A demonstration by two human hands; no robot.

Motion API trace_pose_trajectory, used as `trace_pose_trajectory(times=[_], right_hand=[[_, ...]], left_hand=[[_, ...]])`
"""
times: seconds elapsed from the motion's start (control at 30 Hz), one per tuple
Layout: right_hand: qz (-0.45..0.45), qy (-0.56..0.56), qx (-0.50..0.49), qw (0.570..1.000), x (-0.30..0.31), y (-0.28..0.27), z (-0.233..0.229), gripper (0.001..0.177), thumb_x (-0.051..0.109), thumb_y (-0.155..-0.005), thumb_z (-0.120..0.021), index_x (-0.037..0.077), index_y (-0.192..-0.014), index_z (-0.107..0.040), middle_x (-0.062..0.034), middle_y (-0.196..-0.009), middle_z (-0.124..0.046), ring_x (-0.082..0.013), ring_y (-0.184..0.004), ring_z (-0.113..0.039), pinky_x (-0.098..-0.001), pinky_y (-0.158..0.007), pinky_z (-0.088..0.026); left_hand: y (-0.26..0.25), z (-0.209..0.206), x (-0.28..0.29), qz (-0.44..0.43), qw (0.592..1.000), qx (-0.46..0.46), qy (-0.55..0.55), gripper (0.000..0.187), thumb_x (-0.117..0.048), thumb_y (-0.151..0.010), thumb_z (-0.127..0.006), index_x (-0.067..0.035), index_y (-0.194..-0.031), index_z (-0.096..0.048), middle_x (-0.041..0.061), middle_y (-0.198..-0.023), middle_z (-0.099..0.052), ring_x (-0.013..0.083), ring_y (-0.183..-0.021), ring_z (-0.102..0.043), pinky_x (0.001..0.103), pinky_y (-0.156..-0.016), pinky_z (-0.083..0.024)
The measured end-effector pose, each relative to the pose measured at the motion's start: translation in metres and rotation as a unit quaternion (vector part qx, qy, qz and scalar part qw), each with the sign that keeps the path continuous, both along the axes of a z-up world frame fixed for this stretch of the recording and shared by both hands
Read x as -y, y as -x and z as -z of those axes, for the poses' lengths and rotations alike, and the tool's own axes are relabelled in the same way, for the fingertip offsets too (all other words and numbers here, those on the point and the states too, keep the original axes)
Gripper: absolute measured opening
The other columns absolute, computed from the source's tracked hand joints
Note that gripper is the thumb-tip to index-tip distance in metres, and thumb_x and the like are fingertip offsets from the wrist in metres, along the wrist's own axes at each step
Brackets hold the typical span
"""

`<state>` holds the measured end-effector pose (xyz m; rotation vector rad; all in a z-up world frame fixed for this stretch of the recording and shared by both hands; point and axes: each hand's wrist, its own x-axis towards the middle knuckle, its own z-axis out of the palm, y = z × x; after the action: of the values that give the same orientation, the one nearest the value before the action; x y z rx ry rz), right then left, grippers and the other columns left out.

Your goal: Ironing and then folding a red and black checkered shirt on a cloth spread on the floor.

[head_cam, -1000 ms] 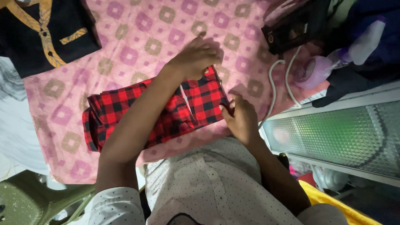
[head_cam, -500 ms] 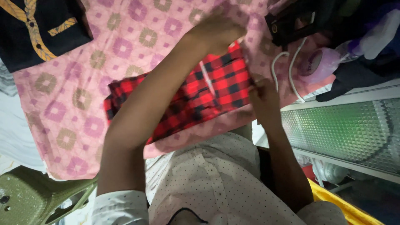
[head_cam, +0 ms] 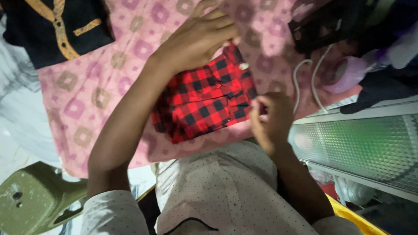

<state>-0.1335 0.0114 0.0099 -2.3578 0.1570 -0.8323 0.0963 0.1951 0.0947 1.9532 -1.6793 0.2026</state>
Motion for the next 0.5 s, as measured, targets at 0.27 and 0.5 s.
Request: trace_pose_trajectory(times=[0.27,0.5], right_hand=[[-0.301,0.218,0.058,0.926,-0.089,-0.015,-0.001,0.025,0.014,-0.090,-0.076,0.001,-0.110,-0.067,-0.0146,-0.104,-0.063,-0.0296,-0.096,-0.059,-0.0448,-0.082,-0.046],[-0.313,0.306,0.041,0.898,-0.136,-0.014,0.030,0.024,0.013,-0.092,-0.071,0.001,-0.112,-0.068,-0.0114,-0.108,-0.062,-0.0258,-0.096,-0.060,-0.0391,-0.080,-0.049]], left_hand=[[0.042,0.059,-0.133,-0.140,0.990,0.033,0.002,0.022,0.000,-0.092,-0.072,-0.010,-0.110,-0.064,0.006,-0.116,-0.064,0.0277,-0.124,-0.058,0.049,-0.119,-0.033],[0.055,0.105,-0.170,-0.219,0.976,-0.002,-0.007,0.023,-0.004,-0.093,-0.073,-0.008,-0.113,-0.064,0.008,-0.120,-0.064,0.0270,-0.126,-0.058,0.049,-0.117,-0.034]])
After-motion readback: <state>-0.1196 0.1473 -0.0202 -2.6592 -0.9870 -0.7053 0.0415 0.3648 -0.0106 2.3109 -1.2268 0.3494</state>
